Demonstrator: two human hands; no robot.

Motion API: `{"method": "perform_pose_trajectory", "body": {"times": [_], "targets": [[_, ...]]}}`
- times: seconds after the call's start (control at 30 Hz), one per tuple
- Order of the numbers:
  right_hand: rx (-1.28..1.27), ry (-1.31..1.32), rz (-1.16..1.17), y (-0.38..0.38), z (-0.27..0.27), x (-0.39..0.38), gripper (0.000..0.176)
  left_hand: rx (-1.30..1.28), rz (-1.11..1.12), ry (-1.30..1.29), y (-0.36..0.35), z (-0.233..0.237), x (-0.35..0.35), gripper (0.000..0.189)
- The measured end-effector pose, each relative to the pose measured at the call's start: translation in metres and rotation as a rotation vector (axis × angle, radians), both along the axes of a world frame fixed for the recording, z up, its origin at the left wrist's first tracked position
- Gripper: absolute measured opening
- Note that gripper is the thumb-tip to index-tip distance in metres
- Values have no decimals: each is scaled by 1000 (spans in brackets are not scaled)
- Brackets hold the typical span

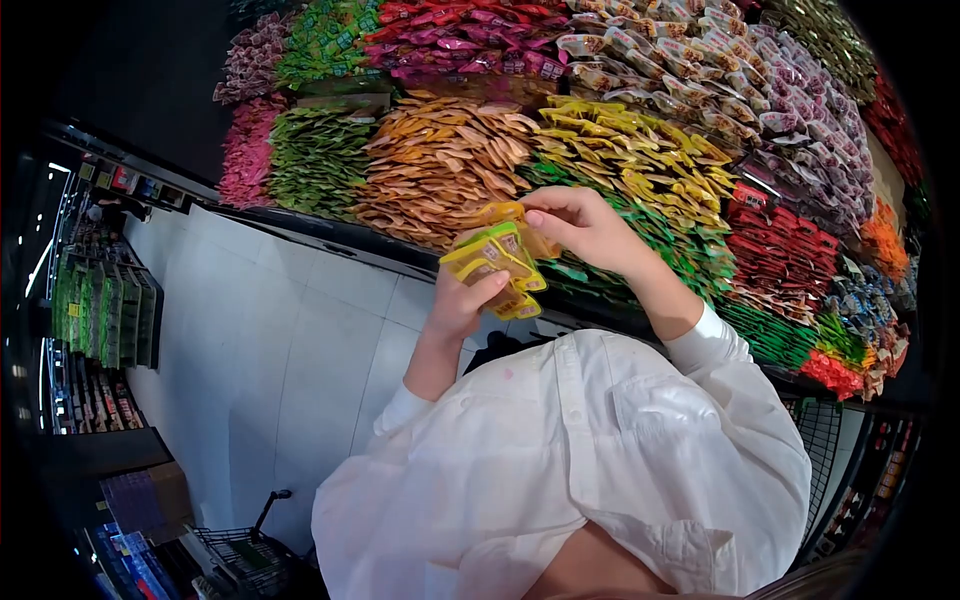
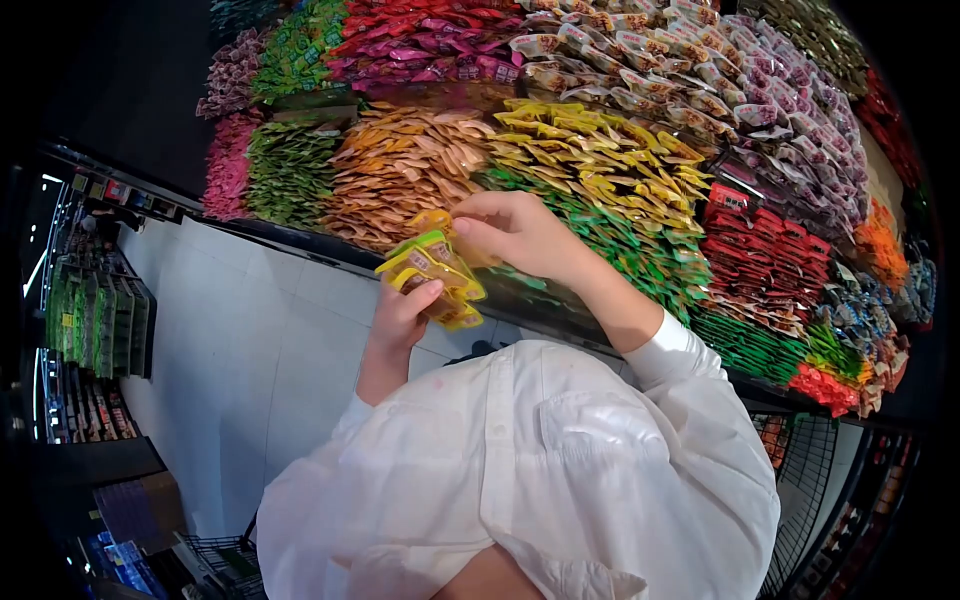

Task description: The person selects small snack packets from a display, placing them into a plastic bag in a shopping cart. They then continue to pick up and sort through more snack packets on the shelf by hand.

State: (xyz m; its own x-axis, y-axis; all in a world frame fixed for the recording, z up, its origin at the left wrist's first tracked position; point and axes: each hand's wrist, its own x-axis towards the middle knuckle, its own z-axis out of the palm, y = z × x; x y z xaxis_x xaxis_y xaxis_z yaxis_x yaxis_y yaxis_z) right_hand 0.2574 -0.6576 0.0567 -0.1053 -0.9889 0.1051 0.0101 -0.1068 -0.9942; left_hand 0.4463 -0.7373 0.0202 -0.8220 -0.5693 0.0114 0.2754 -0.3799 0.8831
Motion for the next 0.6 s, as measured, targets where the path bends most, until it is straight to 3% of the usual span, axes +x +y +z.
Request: {"method": "perform_pose_trajectory", "body": {"times": [0.1, 0.2, 0.33, 0.53, 0.6], "targets": [[7, -76, 6, -2, 5, 0, 30, -201, -54, -9, -13, 4, 1, 49], [20, 47, -85, -10, 1, -3, 28, -245, -146, 18, -26, 4, -5, 49], [89, 83, -167, -29, -6, -9, 26, -71, -213, 0, -49, -1, -9, 52], [99, 130, -202, -64, -8, 5, 22, -176, -341, 60, -114, -9, 11, 54], [85, 353, -460, -85, 15, -1, 20, -84, -245, 119, -148, -7, 23, 55]]}}
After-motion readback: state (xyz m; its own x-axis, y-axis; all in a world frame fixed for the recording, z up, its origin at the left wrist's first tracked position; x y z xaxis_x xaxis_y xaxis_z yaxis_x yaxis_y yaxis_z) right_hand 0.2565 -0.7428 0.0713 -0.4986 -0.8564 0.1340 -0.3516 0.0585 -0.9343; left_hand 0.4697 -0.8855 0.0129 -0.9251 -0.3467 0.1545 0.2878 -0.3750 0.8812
